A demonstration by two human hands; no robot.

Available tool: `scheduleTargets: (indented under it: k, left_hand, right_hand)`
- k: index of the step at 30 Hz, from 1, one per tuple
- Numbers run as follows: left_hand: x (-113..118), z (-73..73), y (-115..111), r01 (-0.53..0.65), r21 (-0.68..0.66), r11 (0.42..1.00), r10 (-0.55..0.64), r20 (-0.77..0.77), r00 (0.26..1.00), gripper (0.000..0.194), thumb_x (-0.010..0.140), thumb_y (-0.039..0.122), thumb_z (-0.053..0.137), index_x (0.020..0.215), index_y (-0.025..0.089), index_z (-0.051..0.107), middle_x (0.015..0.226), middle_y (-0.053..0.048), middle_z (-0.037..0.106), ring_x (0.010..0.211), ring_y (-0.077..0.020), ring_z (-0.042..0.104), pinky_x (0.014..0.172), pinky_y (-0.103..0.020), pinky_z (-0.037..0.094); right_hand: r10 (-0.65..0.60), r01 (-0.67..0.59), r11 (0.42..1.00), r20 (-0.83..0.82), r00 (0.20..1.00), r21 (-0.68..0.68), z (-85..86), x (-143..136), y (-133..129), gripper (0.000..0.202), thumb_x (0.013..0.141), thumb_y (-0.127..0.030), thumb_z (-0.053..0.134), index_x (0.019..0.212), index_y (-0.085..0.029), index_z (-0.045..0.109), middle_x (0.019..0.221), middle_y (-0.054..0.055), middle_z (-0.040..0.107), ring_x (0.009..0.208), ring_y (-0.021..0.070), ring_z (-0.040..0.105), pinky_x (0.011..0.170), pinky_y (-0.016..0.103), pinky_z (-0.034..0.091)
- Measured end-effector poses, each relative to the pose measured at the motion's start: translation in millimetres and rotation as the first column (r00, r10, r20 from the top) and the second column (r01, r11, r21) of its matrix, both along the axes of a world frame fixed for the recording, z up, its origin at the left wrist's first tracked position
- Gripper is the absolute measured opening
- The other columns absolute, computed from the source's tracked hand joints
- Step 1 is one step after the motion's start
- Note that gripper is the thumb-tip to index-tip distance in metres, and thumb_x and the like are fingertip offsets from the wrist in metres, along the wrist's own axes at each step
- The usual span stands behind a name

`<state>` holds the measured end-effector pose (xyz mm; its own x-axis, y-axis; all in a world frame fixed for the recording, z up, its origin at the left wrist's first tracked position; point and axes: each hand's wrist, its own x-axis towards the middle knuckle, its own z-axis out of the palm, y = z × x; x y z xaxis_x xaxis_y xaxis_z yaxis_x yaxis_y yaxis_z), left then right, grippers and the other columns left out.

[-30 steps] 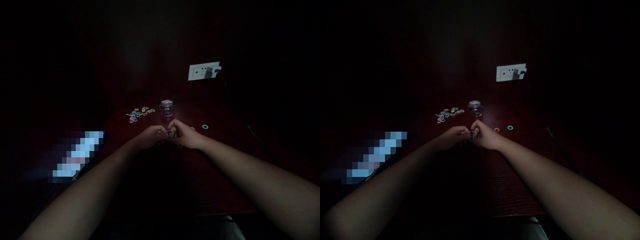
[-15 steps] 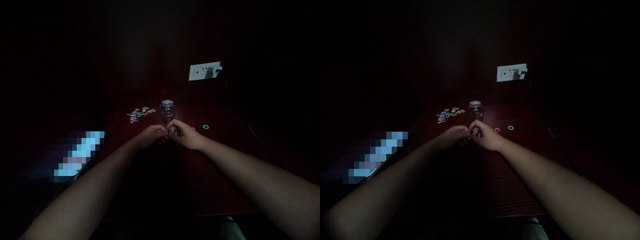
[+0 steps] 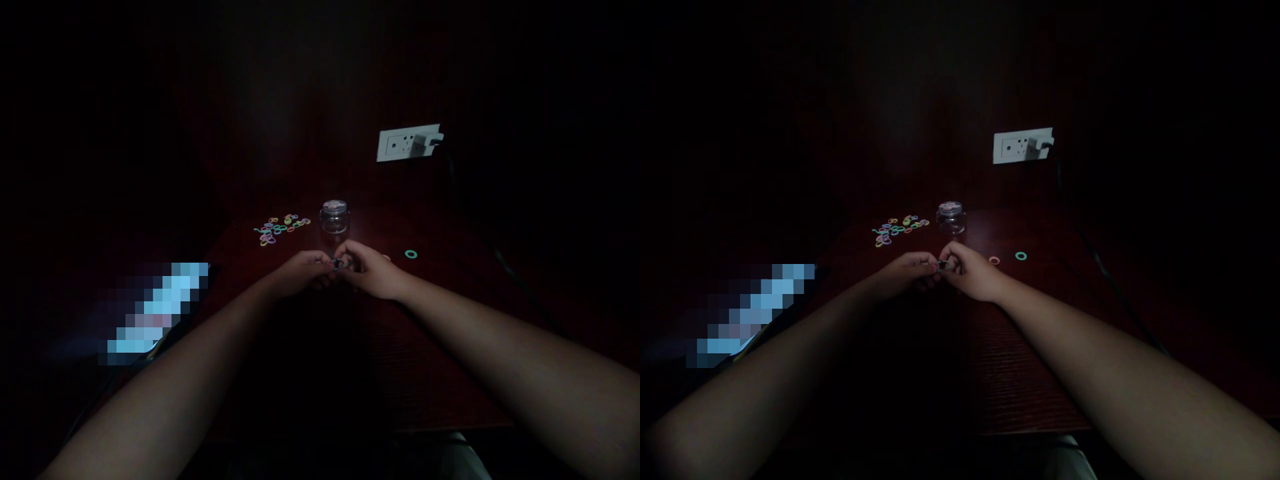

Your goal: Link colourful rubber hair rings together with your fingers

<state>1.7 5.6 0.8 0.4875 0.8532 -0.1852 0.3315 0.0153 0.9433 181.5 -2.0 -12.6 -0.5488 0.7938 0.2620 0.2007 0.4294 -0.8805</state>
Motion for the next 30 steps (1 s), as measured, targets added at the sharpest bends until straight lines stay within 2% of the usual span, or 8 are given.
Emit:
scheduleTargets:
  k: [3, 8, 15, 30]
  left_hand:
    - [-0.4, -0.3, 0.3, 0.001, -0.02, 1.0, -0.001, 0.007, 1.0, 0.015, 0.077, 0.027, 0.052, 0.079, 0.012, 0.051, 0.076, -0.001, 0.059, 0.06, -0.0063, 0.053, 0.053, -0.018, 0.04]
    - [-0.5, 0.2, 0.0, -0.005, -0.009, 1.0, 0.005, -0.007, 1.0, 0.015, 0.077, 0.028, 0.052, 0.079, 0.012, 0.053, 0.075, -0.001, 0.059, 0.061, -0.007, 0.054, 0.054, -0.019, 0.04]
    - [-0.6, 1.1, -0.5, -0.015, -0.026, 1.0, 0.015, 0.005, 1.0, 0.016, 0.078, 0.029, 0.051, 0.077, 0.012, 0.053, 0.074, -0.001, 0.059, 0.061, -0.0068, 0.054, 0.054, -0.019, 0.041]
    - [-0.5, 0.8, -0.6, -0.018, -0.027, 0.999, 0.018, 0.012, 1.0, 0.016, 0.077, 0.029, 0.051, 0.076, 0.013, 0.052, 0.073, -0.001, 0.058, 0.06, -0.007, 0.053, 0.054, -0.019, 0.04]
  right_hand:
    - [-0.012, 0.012, 0.999, -0.001, 1.0, -0.033, -0.8, 0.1, 0.4, 0.015, 0.076, -0.017, 0.051, 0.089, -0.019, 0.042, 0.067, -0.005, 0.048, 0.046, 0.0051, 0.046, 0.041, 0.018, 0.033]
    - [-0.014, 0.014, 1.0, 0.008, 1.0, 0.017, 1.4, 0.2, -1.3, 0.021, 0.074, -0.015, 0.054, 0.092, -0.018, 0.044, 0.069, -0.005, 0.049, 0.05, 0.005, 0.046, 0.043, 0.018, 0.033]
    - [-0.05, 0.05, 0.999, 0.046, 0.998, -0.008, 0.5, -1.3, -1.5, 0.01, 0.078, -0.022, 0.051, 0.086, -0.017, 0.046, 0.064, -0.005, 0.05, 0.045, 0.0052, 0.046, 0.039, 0.017, 0.033]
    - [-0.107, 0.109, 0.994, 0.126, 0.986, -0.009, 5.5, -1.7, -4.2, 0.009, 0.08, -0.025, 0.049, 0.083, -0.016, 0.047, 0.062, -0.004, 0.05, 0.043, 0.0053, 0.048, 0.036, 0.016, 0.031]
